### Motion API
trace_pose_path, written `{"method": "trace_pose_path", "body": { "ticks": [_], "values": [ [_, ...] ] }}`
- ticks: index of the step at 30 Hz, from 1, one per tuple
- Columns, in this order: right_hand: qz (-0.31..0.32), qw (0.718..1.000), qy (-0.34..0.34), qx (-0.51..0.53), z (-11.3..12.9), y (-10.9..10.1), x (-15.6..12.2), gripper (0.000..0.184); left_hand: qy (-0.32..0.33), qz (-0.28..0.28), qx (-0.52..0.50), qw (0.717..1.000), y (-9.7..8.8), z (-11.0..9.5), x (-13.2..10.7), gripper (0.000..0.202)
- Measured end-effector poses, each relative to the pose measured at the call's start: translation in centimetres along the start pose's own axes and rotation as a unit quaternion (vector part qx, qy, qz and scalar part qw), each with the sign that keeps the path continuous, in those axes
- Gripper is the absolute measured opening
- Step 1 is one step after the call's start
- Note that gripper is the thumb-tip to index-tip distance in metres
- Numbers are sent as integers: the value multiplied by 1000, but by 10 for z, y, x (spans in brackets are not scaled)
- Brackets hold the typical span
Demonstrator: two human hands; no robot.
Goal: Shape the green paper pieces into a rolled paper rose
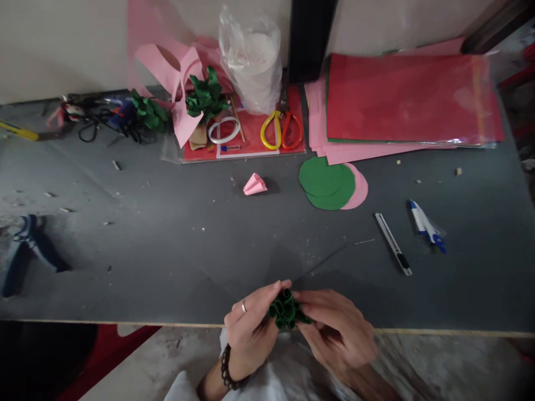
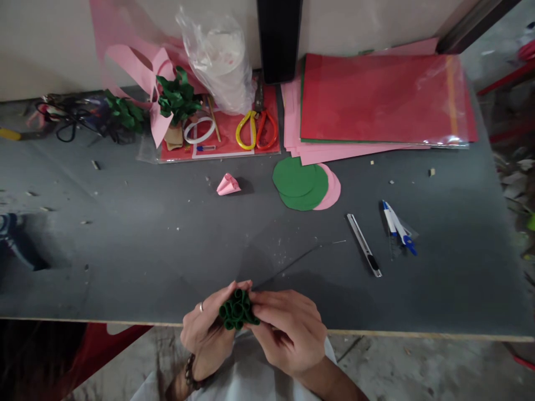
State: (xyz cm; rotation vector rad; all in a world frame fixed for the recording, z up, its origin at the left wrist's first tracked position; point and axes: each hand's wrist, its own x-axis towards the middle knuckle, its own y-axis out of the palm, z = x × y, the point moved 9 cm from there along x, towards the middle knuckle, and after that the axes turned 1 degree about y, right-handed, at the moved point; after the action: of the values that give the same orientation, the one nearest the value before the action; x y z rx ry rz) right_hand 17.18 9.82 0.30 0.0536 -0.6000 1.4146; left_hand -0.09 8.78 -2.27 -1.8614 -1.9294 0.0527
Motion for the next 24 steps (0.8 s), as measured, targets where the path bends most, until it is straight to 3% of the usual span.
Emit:
{"method": "trace_pose_path", "body": {
  "ticks": [4, 10, 16, 21, 24],
  "values": [
    [-19, 999, 11, 40, -1, -3, -1, 17, 8, 6, -8, 1000, 1, -1, -3, 63],
    [-15, 999, 32, 42, -5, -1, 0, 44, 1, -4, -1, 1000, -2, -1, -2, 66],
    [-20, 993, 41, 113, -9, 4, 7, 16, 1, -18, -29, 999, -1, 0, -2, 48],
    [-62, 986, 75, 133, -16, 0, 3, 18, -14, -11, -67, 998, 2, 3, 0, 34],
    [-33, 988, 72, 134, -15, 3, 3, 20, -11, -21, -83, 996, 1, 6, -2, 32]
  ]
}}
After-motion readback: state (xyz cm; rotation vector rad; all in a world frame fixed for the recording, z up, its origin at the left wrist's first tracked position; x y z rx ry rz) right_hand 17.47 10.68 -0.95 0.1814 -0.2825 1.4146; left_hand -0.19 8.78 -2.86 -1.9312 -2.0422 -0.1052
